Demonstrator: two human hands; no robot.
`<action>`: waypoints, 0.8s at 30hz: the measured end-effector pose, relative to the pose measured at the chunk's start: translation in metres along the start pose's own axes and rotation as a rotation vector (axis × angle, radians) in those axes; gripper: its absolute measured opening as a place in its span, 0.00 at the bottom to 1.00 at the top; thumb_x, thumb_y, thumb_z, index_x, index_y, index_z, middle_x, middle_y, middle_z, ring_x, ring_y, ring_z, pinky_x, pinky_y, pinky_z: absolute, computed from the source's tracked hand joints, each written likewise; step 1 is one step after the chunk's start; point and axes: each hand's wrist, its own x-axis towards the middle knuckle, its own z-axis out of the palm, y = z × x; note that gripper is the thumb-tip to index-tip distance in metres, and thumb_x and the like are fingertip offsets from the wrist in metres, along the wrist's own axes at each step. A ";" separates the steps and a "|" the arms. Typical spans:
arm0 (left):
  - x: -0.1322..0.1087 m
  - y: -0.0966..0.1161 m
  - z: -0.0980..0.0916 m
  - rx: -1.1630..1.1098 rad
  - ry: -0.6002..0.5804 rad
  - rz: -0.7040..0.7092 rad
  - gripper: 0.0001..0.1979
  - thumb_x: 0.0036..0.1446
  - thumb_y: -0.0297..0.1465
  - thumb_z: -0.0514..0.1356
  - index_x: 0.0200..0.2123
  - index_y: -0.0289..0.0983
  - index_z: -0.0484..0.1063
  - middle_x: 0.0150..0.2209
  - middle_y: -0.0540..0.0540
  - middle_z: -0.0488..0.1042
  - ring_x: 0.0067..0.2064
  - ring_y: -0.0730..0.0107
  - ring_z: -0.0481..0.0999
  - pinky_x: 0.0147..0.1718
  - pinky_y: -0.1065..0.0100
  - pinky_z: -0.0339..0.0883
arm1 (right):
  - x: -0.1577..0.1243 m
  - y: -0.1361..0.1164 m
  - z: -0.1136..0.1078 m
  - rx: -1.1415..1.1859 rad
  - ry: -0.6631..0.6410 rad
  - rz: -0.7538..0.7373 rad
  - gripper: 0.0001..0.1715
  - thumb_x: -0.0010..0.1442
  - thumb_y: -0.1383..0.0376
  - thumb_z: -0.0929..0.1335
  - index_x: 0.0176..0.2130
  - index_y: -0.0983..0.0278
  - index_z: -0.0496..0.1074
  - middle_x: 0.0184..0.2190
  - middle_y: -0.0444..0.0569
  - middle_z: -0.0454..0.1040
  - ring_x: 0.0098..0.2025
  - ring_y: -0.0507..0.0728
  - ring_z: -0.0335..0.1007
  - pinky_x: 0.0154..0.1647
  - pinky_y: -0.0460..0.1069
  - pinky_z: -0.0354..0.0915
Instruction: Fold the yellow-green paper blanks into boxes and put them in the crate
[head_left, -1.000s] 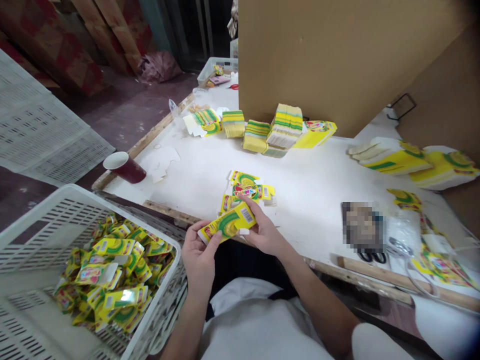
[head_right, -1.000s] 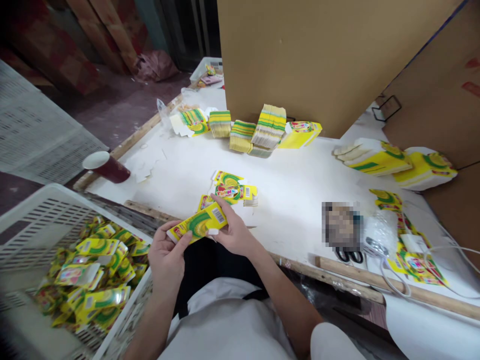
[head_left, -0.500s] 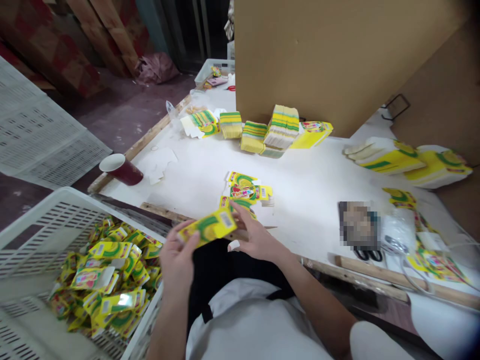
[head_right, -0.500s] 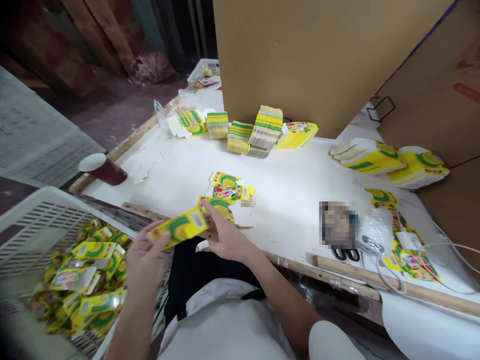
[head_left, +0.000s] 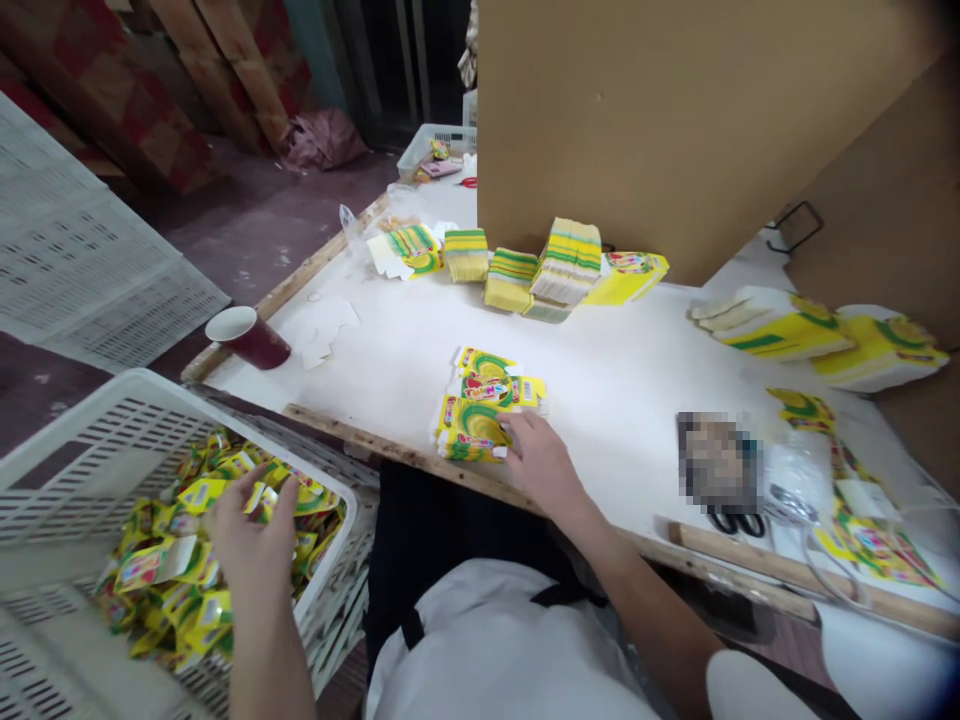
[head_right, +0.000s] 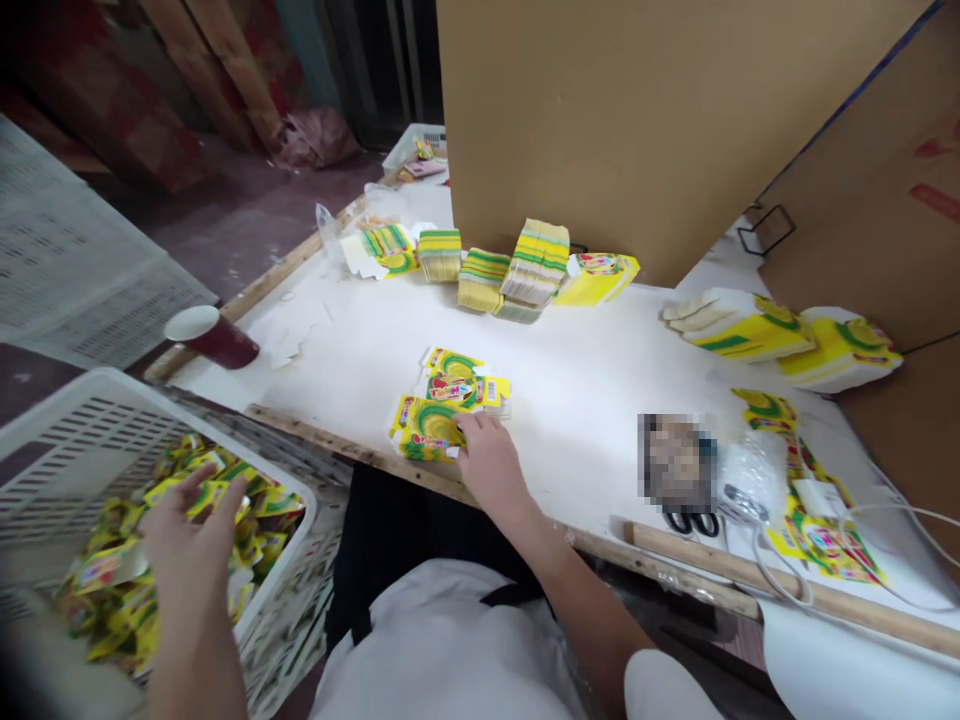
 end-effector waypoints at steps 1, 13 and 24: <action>-0.002 0.004 0.008 0.005 -0.012 0.003 0.24 0.45 0.42 0.63 0.44 0.36 0.71 0.41 0.42 0.69 0.48 0.52 0.68 0.43 0.54 0.66 | -0.001 -0.002 0.002 -0.028 -0.008 0.004 0.22 0.51 0.78 0.63 0.45 0.65 0.68 0.41 0.55 0.72 0.46 0.62 0.66 0.49 0.58 0.64; -0.033 0.034 0.051 -0.399 -0.310 -0.060 0.18 0.45 0.36 0.66 0.41 0.37 0.73 0.38 0.46 0.72 0.43 0.64 0.70 0.41 0.66 0.66 | -0.005 -0.001 0.013 0.003 0.063 0.012 0.22 0.50 0.78 0.60 0.45 0.66 0.65 0.42 0.57 0.69 0.46 0.62 0.64 0.47 0.57 0.64; -0.073 0.074 0.068 -0.732 -0.509 -0.074 0.20 0.46 0.41 0.64 0.40 0.36 0.72 0.37 0.41 0.76 0.39 0.63 0.75 0.41 0.62 0.69 | 0.002 0.007 0.002 0.630 0.206 0.115 0.20 0.46 0.68 0.69 0.40 0.61 0.61 0.30 0.44 0.66 0.30 0.54 0.66 0.32 0.52 0.68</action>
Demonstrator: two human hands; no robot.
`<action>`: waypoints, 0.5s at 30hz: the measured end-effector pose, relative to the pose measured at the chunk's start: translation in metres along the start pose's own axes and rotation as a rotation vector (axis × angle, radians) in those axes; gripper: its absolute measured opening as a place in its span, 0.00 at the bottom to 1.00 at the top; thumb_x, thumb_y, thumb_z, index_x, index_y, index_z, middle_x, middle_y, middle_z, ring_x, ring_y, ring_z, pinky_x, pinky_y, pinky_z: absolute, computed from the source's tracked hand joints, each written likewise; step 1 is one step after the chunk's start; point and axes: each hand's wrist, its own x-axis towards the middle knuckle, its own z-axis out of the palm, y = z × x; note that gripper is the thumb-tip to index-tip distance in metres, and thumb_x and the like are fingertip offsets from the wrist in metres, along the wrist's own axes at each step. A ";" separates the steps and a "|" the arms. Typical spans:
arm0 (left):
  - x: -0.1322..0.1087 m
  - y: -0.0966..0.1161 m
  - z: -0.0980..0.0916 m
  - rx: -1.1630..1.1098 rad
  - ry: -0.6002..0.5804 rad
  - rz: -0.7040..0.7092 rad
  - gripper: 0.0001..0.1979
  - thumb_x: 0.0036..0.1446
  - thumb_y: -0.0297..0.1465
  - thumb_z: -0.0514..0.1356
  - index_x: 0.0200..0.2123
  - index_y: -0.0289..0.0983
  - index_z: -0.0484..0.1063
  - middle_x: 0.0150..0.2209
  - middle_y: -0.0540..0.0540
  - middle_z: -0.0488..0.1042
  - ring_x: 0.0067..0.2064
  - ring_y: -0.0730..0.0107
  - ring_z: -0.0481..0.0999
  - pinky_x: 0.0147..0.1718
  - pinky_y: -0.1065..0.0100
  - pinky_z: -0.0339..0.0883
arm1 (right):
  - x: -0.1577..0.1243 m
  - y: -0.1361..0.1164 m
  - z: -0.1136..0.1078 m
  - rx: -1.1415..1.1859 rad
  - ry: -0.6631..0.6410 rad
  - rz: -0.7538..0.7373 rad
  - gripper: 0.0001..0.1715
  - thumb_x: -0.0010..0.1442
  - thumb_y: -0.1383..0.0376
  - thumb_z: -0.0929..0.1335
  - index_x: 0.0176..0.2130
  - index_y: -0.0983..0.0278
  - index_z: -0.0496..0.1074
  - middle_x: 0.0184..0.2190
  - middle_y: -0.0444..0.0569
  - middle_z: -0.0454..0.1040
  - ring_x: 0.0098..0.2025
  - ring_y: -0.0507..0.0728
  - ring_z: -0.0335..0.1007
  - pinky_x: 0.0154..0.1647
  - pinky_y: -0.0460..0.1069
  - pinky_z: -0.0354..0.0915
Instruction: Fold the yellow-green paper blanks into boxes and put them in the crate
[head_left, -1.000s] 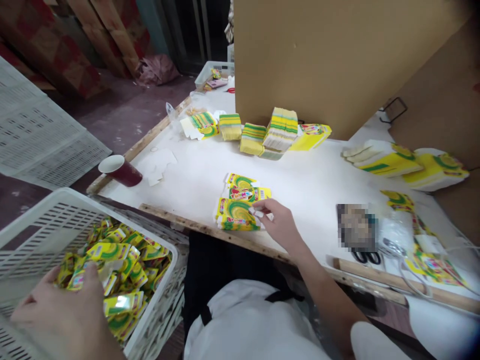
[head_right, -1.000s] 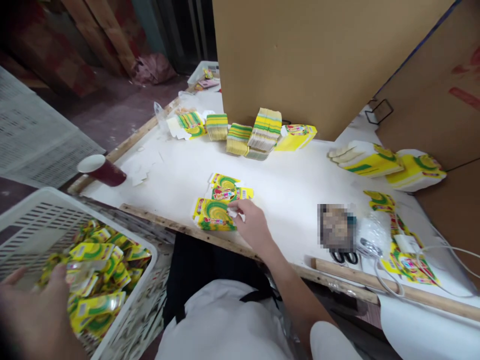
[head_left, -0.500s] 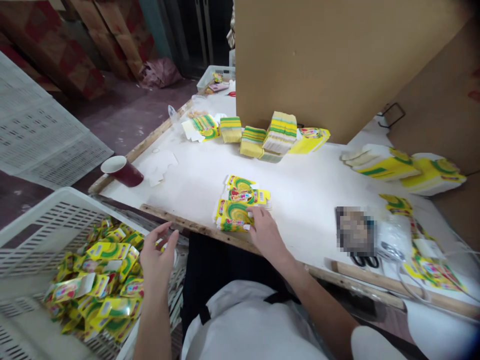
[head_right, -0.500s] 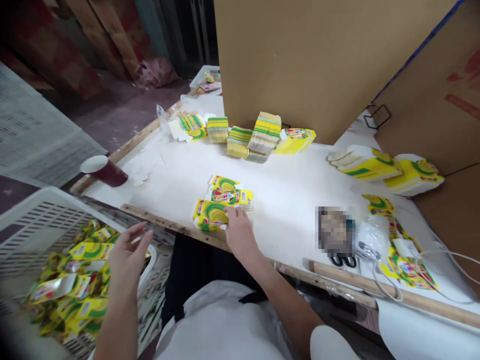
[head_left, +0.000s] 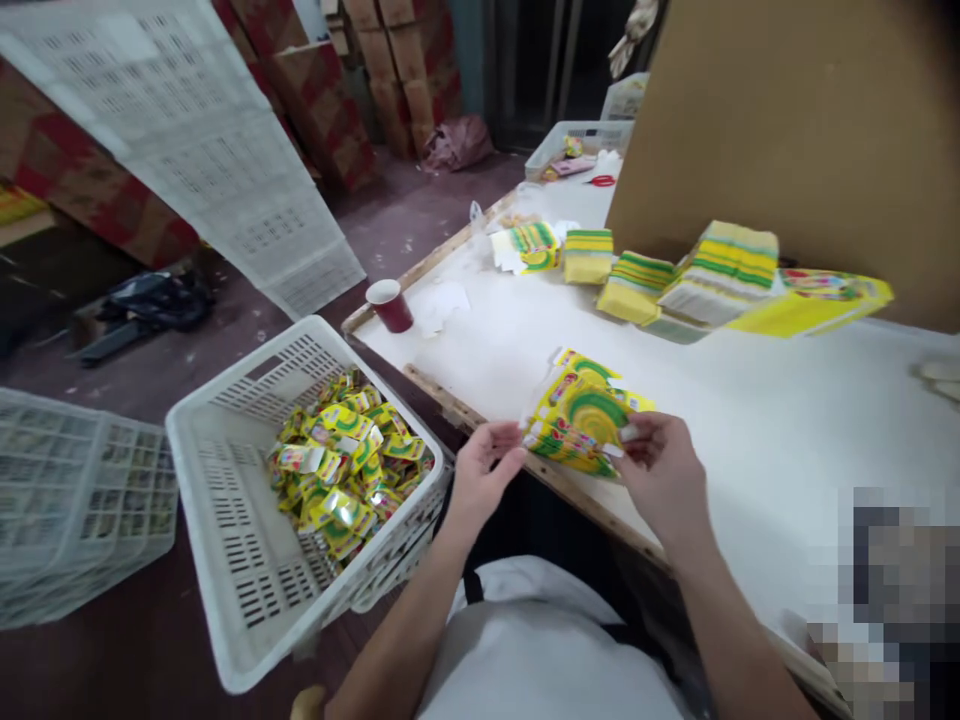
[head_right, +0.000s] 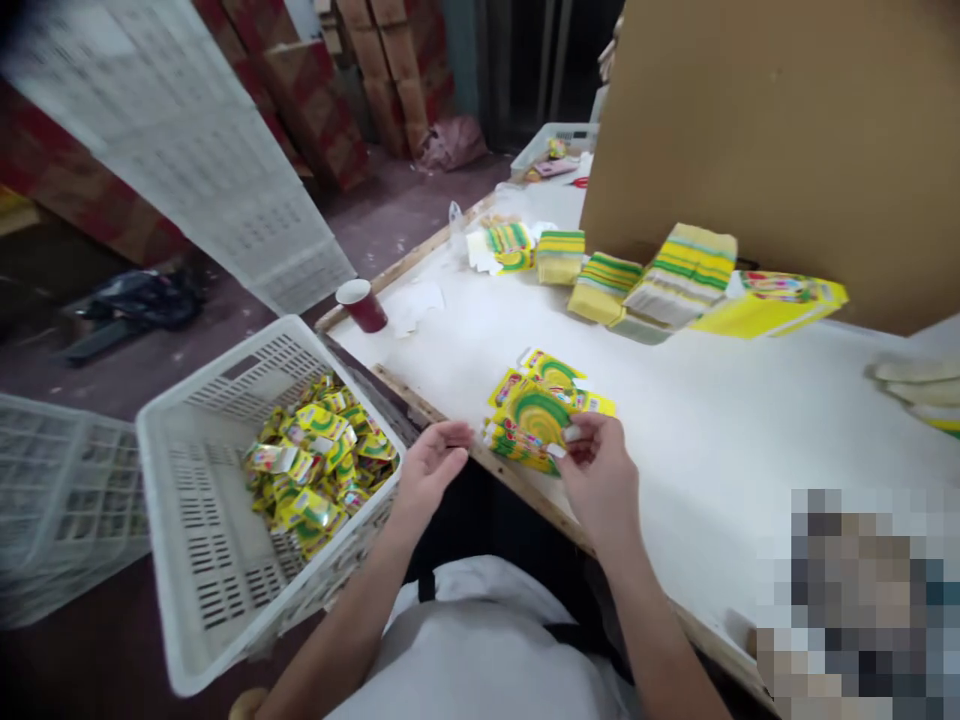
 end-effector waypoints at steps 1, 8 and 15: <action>-0.002 0.001 0.007 -0.062 -0.024 0.008 0.23 0.45 0.44 0.65 0.41 0.36 0.72 0.38 0.41 0.76 0.40 0.62 0.75 0.41 0.61 0.70 | -0.003 -0.006 0.002 0.070 -0.029 -0.002 0.20 0.46 0.68 0.69 0.40 0.60 0.62 0.31 0.44 0.66 0.30 0.54 0.66 0.33 0.51 0.68; 0.002 0.028 0.041 -0.624 -0.032 0.035 0.24 0.51 0.53 0.52 0.36 0.38 0.69 0.34 0.43 0.72 0.40 0.57 0.75 0.39 0.58 0.70 | -0.040 -0.033 0.043 0.330 -0.300 0.020 0.16 0.47 0.71 0.69 0.37 0.59 0.63 0.29 0.42 0.67 0.29 0.51 0.66 0.29 0.47 0.66; 0.007 0.030 0.032 -0.612 0.121 0.035 0.21 0.52 0.52 0.51 0.31 0.39 0.66 0.27 0.48 0.68 0.32 0.66 0.72 0.36 0.63 0.69 | -0.045 -0.036 0.053 0.188 -0.334 0.057 0.15 0.46 0.73 0.68 0.36 0.61 0.63 0.32 0.44 0.69 0.29 0.52 0.67 0.31 0.48 0.67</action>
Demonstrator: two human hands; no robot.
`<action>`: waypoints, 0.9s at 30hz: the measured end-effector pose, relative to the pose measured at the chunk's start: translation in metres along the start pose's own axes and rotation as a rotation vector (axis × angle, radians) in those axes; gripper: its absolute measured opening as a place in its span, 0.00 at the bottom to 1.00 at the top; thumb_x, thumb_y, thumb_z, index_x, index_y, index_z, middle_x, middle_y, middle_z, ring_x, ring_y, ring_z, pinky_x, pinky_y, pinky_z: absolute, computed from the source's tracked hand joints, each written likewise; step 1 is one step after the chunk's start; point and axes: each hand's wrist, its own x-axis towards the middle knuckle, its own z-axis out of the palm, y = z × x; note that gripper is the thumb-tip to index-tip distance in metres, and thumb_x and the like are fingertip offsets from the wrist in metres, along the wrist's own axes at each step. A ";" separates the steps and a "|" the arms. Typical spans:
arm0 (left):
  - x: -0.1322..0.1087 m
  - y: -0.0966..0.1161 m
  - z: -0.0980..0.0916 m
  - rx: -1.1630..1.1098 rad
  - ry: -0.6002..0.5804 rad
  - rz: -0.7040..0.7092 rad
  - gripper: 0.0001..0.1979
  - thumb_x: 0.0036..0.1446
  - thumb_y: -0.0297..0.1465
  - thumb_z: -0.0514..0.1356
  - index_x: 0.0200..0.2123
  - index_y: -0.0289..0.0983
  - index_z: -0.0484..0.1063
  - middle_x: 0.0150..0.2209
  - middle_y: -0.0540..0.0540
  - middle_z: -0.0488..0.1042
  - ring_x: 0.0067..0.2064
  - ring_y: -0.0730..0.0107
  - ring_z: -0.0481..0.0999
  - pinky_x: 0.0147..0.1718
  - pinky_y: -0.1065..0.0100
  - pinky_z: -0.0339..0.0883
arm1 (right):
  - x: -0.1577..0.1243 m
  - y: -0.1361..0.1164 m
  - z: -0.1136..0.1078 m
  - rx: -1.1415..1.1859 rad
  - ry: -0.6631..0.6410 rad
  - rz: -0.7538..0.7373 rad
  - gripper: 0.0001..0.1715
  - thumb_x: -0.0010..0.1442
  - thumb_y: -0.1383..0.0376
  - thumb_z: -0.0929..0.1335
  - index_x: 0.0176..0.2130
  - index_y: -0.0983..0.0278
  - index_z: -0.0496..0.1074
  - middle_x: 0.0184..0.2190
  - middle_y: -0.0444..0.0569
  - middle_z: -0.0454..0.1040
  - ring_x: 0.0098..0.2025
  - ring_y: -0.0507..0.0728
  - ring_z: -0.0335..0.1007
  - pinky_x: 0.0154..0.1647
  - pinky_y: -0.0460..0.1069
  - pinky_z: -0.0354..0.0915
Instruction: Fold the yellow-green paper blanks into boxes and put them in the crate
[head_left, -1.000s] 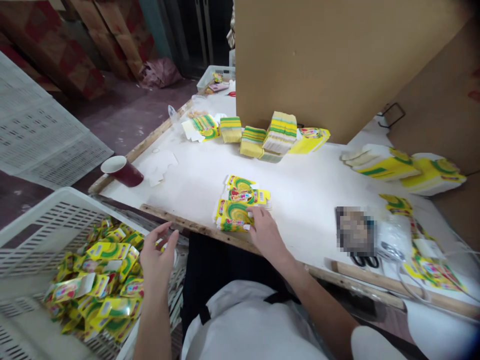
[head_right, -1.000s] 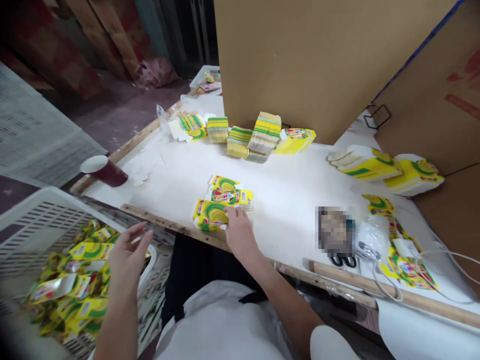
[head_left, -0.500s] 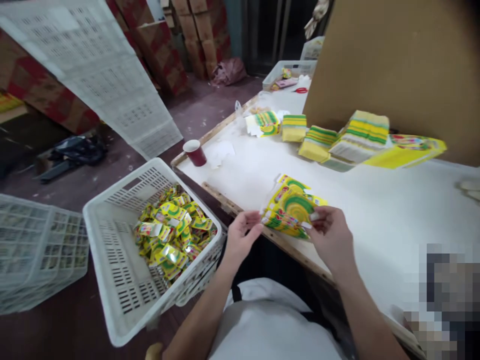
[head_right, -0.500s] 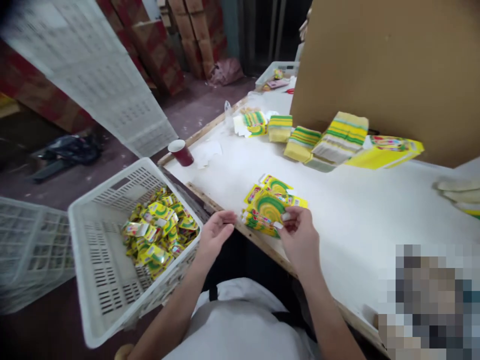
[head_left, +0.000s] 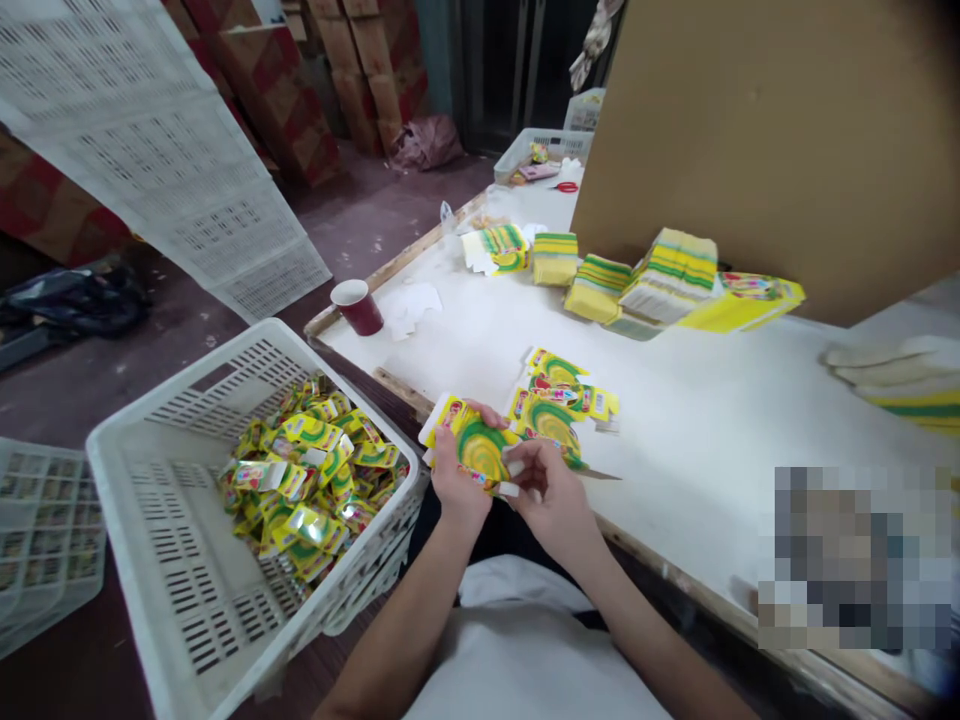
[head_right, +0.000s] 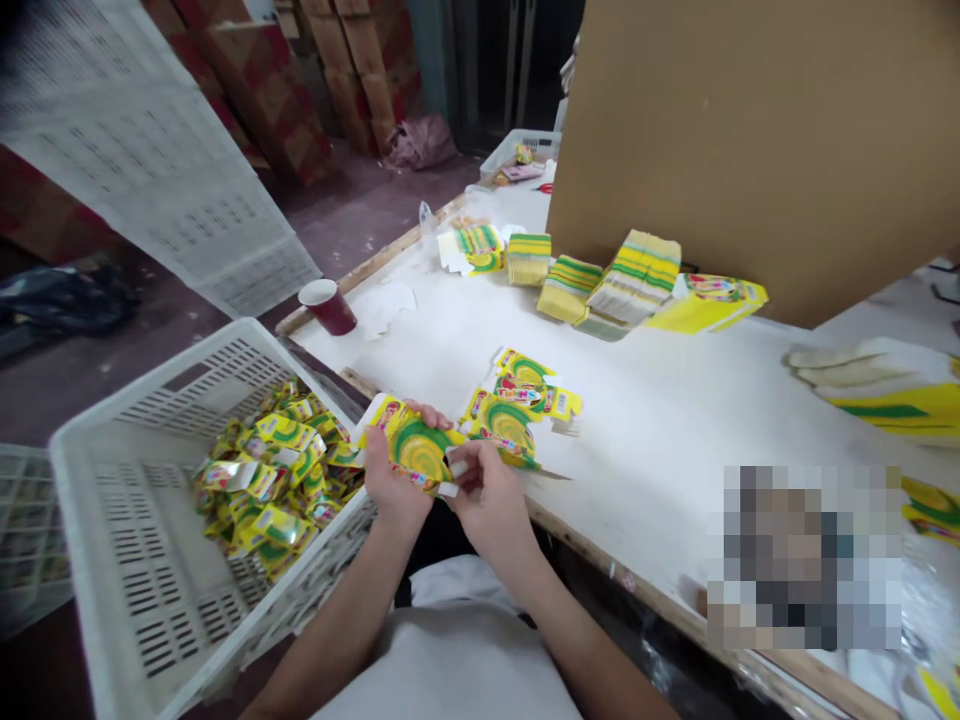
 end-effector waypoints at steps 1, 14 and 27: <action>0.000 0.000 -0.003 0.011 -0.015 -0.009 0.22 0.52 0.52 0.51 0.32 0.38 0.67 0.28 0.47 0.69 0.32 0.65 0.73 0.35 0.63 0.69 | 0.001 0.000 0.000 -0.004 -0.013 0.010 0.15 0.46 0.73 0.68 0.35 0.61 0.63 0.32 0.44 0.69 0.28 0.52 0.67 0.30 0.48 0.66; 0.004 -0.011 -0.020 0.255 -0.047 0.091 0.26 0.50 0.54 0.54 0.36 0.37 0.71 0.33 0.43 0.74 0.36 0.61 0.75 0.36 0.62 0.70 | 0.011 -0.002 0.002 0.233 -0.113 0.121 0.18 0.46 0.72 0.67 0.38 0.60 0.60 0.33 0.43 0.67 0.31 0.51 0.66 0.32 0.47 0.65; 0.020 0.000 -0.002 -0.113 -0.002 -0.025 0.15 0.50 0.44 0.59 0.29 0.38 0.63 0.23 0.54 0.59 0.24 0.77 0.62 0.27 0.73 0.63 | 0.014 -0.016 0.005 0.098 -0.220 0.011 0.25 0.44 0.75 0.69 0.43 0.62 0.62 0.31 0.41 0.65 0.33 0.52 0.62 0.33 0.46 0.60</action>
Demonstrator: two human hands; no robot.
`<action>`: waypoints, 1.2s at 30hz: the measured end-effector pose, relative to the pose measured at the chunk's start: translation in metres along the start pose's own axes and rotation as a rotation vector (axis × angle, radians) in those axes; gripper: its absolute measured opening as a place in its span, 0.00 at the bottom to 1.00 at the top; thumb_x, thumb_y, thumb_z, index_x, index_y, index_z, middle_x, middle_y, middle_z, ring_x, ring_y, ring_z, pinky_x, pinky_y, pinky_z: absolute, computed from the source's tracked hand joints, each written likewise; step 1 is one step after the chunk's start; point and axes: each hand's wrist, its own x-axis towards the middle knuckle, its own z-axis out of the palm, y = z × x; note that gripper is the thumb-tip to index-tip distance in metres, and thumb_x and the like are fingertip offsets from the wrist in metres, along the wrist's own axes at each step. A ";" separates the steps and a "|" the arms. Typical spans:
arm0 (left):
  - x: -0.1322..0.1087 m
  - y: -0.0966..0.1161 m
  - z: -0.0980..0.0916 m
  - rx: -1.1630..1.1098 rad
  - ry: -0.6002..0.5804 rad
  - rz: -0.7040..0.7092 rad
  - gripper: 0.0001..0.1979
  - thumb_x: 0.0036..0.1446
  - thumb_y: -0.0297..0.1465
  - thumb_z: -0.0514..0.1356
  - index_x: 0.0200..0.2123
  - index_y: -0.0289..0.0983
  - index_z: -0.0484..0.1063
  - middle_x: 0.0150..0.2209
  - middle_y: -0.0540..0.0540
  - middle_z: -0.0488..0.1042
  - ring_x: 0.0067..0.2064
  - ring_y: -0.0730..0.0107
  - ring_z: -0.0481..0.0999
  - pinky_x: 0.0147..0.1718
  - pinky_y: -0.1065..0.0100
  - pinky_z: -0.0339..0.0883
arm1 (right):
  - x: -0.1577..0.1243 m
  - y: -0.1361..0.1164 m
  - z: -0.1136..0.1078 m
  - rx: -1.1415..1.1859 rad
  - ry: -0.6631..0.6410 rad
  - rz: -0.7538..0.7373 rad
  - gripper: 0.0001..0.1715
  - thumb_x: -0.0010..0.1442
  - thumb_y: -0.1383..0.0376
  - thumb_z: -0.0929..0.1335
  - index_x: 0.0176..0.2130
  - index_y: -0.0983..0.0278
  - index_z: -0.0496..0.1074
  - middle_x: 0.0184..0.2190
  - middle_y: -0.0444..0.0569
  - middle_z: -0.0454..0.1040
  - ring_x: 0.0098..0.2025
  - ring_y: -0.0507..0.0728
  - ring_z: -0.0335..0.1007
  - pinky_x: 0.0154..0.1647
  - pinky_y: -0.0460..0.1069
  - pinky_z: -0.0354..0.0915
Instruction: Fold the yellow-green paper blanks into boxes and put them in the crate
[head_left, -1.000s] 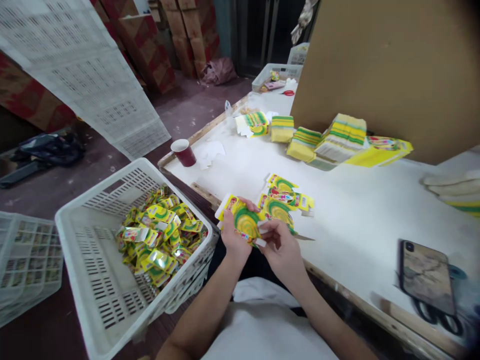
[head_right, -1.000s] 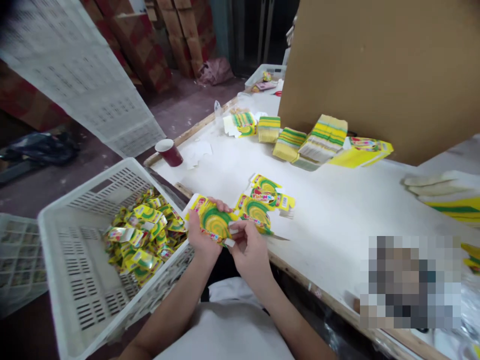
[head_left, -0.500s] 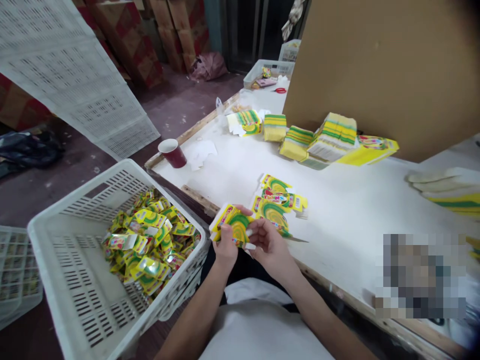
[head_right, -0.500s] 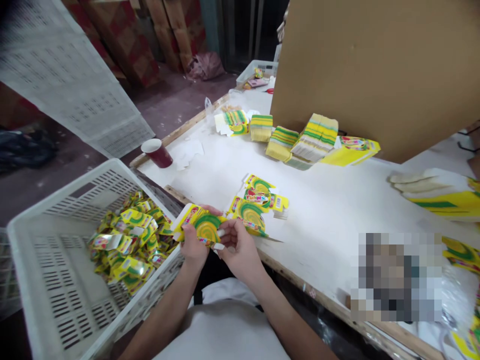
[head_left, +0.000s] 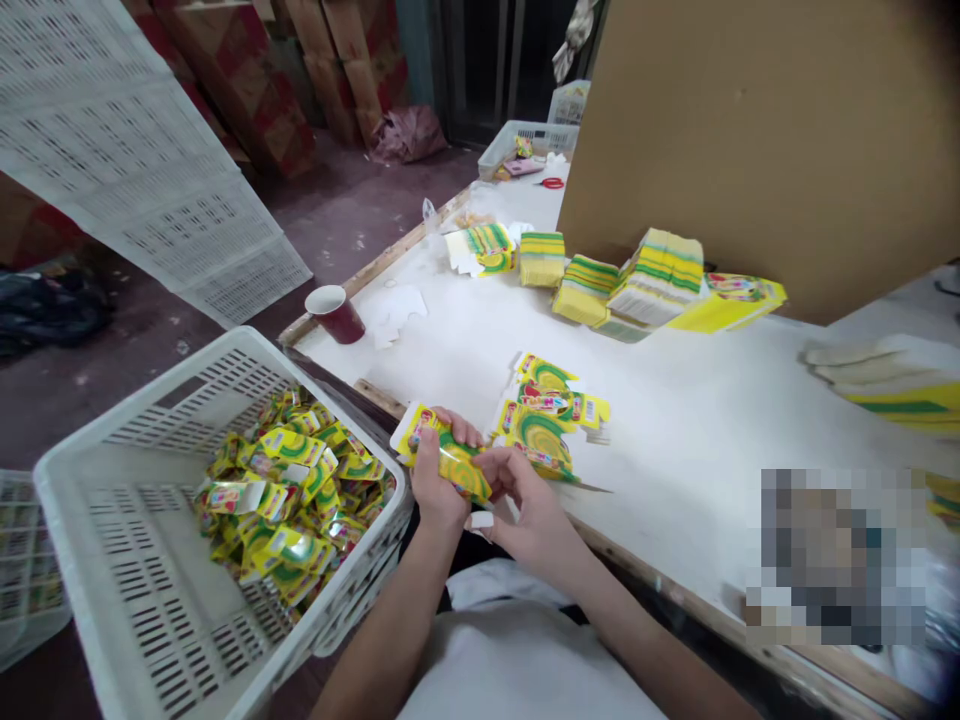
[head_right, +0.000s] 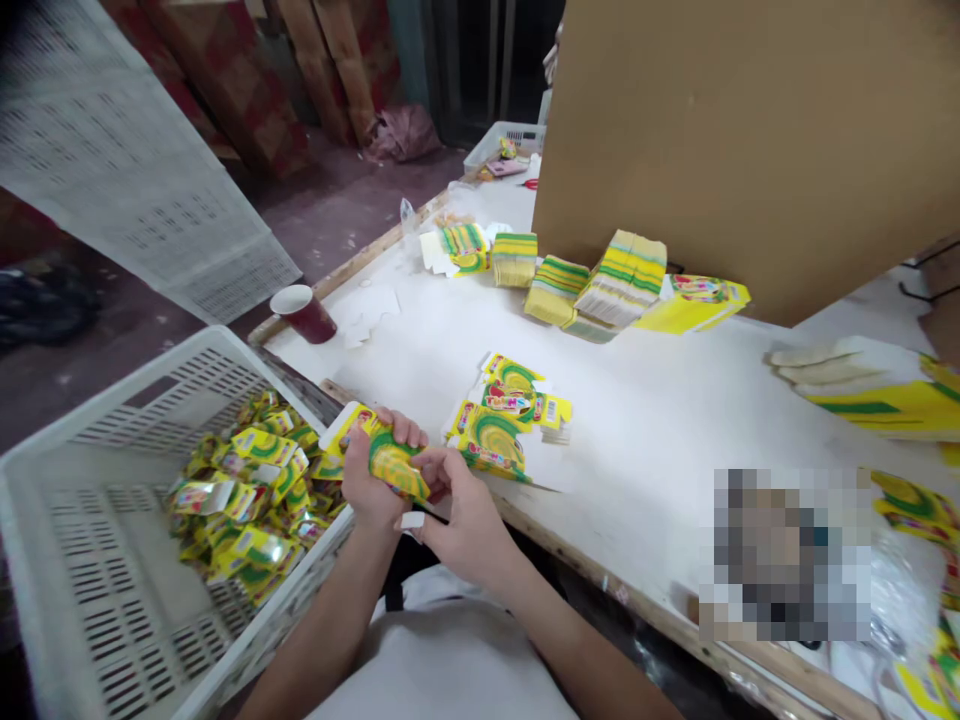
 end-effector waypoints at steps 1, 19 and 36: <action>0.000 0.000 -0.001 0.002 0.008 0.007 0.16 0.49 0.44 0.60 0.28 0.38 0.63 0.23 0.54 0.59 0.24 0.79 0.61 0.26 0.74 0.61 | 0.001 0.001 0.000 -0.032 0.006 -0.005 0.26 0.44 0.75 0.69 0.43 0.62 0.63 0.30 0.41 0.65 0.32 0.52 0.62 0.33 0.46 0.60; 0.003 0.025 -0.017 0.440 -0.086 0.074 0.15 0.53 0.36 0.62 0.43 0.39 0.72 0.40 0.47 0.76 0.42 0.69 0.75 0.43 0.68 0.68 | 0.003 -0.008 -0.053 -0.386 0.335 -0.324 0.09 0.54 0.72 0.65 0.32 0.61 0.74 0.26 0.44 0.73 0.28 0.53 0.67 0.29 0.48 0.63; -0.010 0.031 -0.015 1.574 -0.528 0.187 0.28 0.47 0.32 0.62 0.52 0.38 0.57 0.45 0.43 0.71 0.45 0.59 0.73 0.44 0.60 0.68 | 0.006 -0.002 -0.055 -0.182 0.362 -0.280 0.26 0.53 0.63 0.69 0.52 0.60 0.66 0.47 0.52 0.71 0.47 0.61 0.68 0.49 0.57 0.64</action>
